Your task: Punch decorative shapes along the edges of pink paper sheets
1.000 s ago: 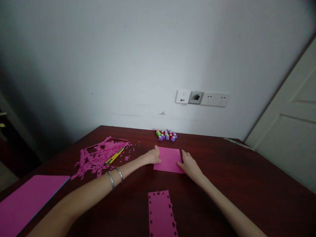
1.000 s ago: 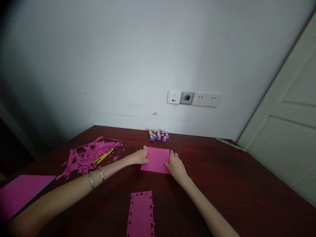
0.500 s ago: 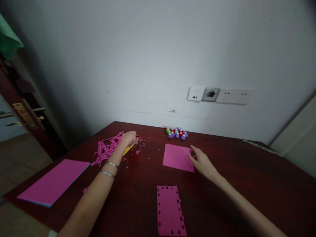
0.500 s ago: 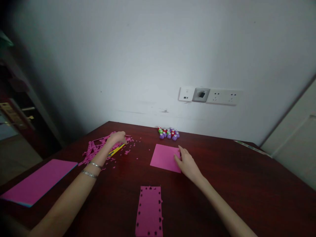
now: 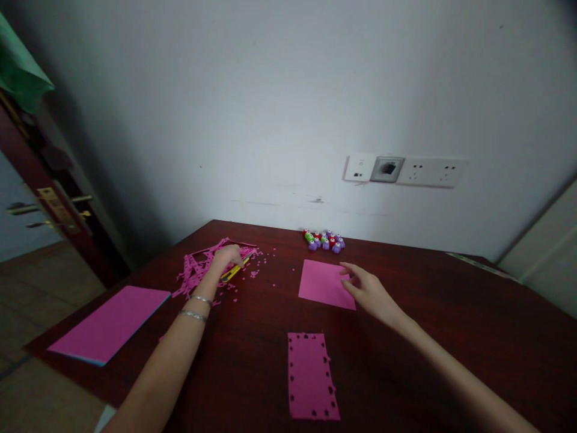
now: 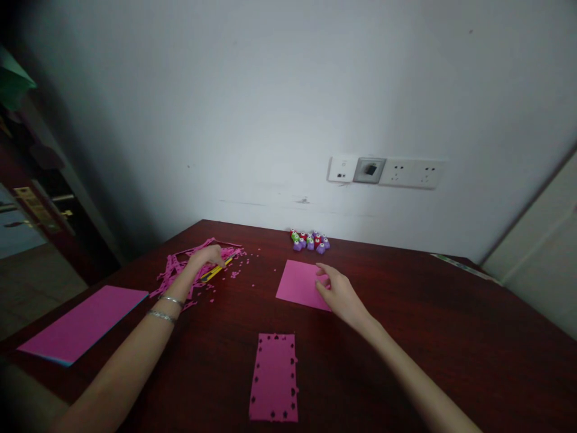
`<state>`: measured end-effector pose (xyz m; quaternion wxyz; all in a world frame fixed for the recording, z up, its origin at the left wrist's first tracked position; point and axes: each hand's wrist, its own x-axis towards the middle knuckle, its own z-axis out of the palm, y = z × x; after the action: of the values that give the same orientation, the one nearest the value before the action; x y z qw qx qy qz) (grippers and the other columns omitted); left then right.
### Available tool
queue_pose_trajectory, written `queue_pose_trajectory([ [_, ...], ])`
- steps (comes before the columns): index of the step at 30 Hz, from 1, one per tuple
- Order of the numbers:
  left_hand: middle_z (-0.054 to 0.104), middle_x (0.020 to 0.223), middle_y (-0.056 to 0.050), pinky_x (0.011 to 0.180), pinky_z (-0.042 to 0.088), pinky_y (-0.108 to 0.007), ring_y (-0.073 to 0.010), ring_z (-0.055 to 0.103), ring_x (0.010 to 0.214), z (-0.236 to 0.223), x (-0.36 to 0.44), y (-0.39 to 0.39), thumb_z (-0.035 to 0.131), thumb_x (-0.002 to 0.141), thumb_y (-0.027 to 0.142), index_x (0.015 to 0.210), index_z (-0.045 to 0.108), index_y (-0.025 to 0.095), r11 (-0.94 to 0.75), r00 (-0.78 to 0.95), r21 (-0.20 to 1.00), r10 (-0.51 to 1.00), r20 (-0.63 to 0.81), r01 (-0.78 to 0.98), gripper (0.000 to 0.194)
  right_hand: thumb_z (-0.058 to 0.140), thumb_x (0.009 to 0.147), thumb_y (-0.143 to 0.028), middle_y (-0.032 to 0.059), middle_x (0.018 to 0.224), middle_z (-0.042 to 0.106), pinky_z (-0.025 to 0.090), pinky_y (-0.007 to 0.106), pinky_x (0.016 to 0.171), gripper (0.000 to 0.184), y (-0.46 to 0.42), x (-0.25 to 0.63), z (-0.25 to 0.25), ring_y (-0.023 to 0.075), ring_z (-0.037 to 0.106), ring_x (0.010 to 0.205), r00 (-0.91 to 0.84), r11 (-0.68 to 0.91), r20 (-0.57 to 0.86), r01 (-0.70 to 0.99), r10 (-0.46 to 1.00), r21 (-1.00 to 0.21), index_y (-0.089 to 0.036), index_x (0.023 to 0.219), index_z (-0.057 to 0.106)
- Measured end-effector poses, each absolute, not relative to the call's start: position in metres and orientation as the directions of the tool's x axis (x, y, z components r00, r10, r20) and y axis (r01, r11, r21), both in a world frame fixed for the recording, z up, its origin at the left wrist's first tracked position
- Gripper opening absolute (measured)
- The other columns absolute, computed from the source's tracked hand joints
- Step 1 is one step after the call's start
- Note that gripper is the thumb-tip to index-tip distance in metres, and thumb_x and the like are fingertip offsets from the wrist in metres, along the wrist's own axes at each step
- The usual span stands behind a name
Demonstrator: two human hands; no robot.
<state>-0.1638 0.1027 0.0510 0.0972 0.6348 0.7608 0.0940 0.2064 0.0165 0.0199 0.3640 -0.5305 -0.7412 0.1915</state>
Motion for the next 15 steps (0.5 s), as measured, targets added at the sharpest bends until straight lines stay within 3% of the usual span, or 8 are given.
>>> queue_pose_trajectory([
  [8,0.068,0.080,-0.012,0.067,0.046,-0.030,-0.0282,0.063,0.080,0.054,-0.160,0.104,0.073,0.045,0.026,0.078,0.066,0.015,0.279,-0.267,0.111,0.957,-0.111,0.954,0.035,0.050,0.075,-0.019,0.0110,0.101,0.064,0.049,0.032,0.074,0.039,0.014,0.207,0.023,0.0174,0.061,0.078,-0.185,0.353,0.309,0.639,0.933,-0.684,-0.012,0.113,0.056],
  [11,0.066,0.096,-0.017,0.068,0.046,-0.031,-0.0295,0.062,0.086,0.063,-0.162,0.105,0.071,0.048,0.027,0.090,0.065,0.014,0.269,-0.264,0.057,0.961,-0.087,0.961,0.044,0.049,0.075,-0.017,0.0104,0.100,0.065,0.048,0.032,0.075,0.037,0.013,0.206,0.025,0.0177,0.061,0.080,-0.189,0.354,0.307,0.635,0.933,-0.686,-0.014,0.110,0.058],
  [15,0.065,0.100,-0.018,0.068,0.046,-0.031,-0.0288,0.062,0.087,0.085,-0.161,0.106,0.067,0.056,0.034,0.097,0.063,0.014,0.245,-0.245,0.031,0.969,-0.028,0.969,0.046,0.049,0.076,-0.017,0.0109,0.100,0.065,0.048,0.032,0.077,0.035,0.013,0.201,0.029,0.0181,0.061,0.083,-0.192,0.354,0.304,0.639,0.933,-0.683,-0.012,0.110,0.058],
])
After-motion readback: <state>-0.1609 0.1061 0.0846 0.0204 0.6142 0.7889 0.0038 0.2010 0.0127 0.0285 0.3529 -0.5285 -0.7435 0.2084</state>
